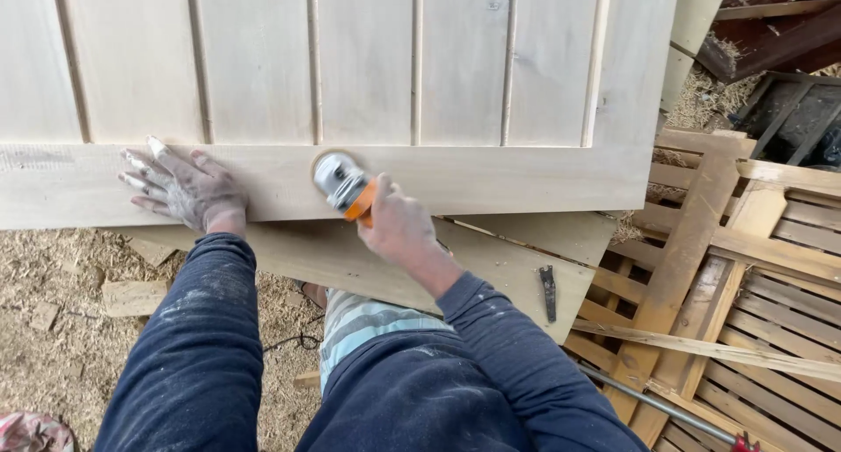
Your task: Sand the surface of a wooden furniture panel using an electric power sander.
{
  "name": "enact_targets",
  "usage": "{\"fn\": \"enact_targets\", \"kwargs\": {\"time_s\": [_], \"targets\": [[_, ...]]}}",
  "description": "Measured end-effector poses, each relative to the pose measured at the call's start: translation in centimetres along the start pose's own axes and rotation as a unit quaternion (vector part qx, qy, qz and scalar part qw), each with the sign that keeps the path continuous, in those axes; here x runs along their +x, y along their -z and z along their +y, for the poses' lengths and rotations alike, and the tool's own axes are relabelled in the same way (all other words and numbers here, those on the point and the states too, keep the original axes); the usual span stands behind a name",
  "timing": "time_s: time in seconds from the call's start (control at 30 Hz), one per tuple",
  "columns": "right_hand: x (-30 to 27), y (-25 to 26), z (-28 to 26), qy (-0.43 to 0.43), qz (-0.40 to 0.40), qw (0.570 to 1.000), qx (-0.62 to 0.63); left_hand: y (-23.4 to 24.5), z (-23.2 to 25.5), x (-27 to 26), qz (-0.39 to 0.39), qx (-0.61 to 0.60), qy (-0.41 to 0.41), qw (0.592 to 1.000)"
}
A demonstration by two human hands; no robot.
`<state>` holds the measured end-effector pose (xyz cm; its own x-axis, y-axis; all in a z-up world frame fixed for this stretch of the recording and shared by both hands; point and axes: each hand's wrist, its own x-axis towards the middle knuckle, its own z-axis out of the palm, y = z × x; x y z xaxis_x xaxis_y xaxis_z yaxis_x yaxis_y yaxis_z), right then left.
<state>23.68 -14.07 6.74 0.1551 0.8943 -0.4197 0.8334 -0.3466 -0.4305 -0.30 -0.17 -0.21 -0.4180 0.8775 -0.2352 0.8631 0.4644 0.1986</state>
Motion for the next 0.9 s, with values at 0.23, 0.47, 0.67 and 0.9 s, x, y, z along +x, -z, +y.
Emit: {"fn": "enact_targets", "kwargs": {"time_s": [0.23,0.47,0.67,0.9], "targets": [[-3.7,0.9,2.3,-0.023,-0.071,0.997,-0.03,0.8,0.0,-0.7,-0.012,0.027,0.009,1.0],[-5.1,1.9,7.6,-0.113,0.002,0.993,0.02,1.0,0.5,-0.6,-0.015,0.023,-0.006,1.0],[-6.9,3.2,13.2,-0.206,0.046,0.977,0.037,1.1,0.8,-1.1,-0.018,0.022,-0.001,1.0],[-9.1,4.1,19.8,-0.287,0.103,0.952,0.024,1.4,0.9,-1.4,-0.018,0.01,0.011,1.0]]}}
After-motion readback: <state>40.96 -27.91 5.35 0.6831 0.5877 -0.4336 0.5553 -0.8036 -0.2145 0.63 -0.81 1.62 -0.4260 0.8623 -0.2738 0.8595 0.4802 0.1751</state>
